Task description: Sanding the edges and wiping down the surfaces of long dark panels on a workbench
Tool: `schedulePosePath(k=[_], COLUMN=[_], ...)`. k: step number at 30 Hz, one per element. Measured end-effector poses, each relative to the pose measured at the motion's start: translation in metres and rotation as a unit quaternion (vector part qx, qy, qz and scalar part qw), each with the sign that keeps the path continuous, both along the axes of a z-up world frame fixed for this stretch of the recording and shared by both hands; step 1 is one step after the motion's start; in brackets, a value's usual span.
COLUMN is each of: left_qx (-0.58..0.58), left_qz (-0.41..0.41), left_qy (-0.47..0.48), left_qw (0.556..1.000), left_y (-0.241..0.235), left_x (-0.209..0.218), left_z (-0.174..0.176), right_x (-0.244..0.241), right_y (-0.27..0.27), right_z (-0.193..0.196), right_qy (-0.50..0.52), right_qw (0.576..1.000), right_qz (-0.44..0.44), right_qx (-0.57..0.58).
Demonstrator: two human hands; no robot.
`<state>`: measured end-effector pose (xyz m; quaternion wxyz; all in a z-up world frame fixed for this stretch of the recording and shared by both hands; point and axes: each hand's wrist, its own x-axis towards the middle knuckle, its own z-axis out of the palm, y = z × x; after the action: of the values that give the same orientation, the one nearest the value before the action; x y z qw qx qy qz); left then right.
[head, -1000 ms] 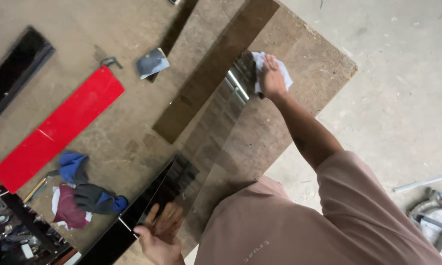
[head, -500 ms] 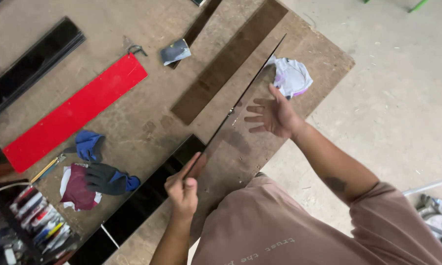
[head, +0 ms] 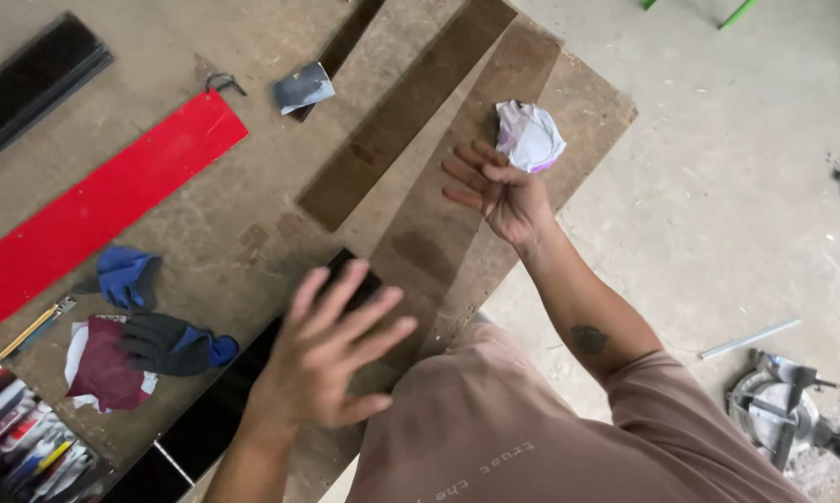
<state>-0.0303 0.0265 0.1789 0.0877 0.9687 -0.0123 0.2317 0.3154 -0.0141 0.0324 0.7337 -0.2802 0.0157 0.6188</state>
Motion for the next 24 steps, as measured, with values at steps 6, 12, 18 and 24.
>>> schedulePosePath(k=[6,12,18,24], left_qx=[-0.601,-0.788,-0.755,-0.706], left_qz=[0.334,0.357,0.523,0.598], left_qy=[-0.395,-0.331,-0.305,-0.297], left_qw=[0.609,0.377,0.253,0.237], left_y=[0.040,0.103,0.142,0.161], left_x=[-0.003,0.042,0.047,0.067], left_z=[-0.099,-0.144,-0.228,-0.244], right_x=[0.035,0.026,0.008,0.013], right_y=[0.071,0.133,0.166,0.184], right_z=[-0.033,-0.070,-0.124,-0.144], right_qy=[-0.026,0.000,0.058,0.089], right_qw=[0.992,0.991,0.994,0.991], right_qz=[-0.036,-0.075,-0.063,-0.067], right_qx=[0.121,0.112,0.069,0.073])
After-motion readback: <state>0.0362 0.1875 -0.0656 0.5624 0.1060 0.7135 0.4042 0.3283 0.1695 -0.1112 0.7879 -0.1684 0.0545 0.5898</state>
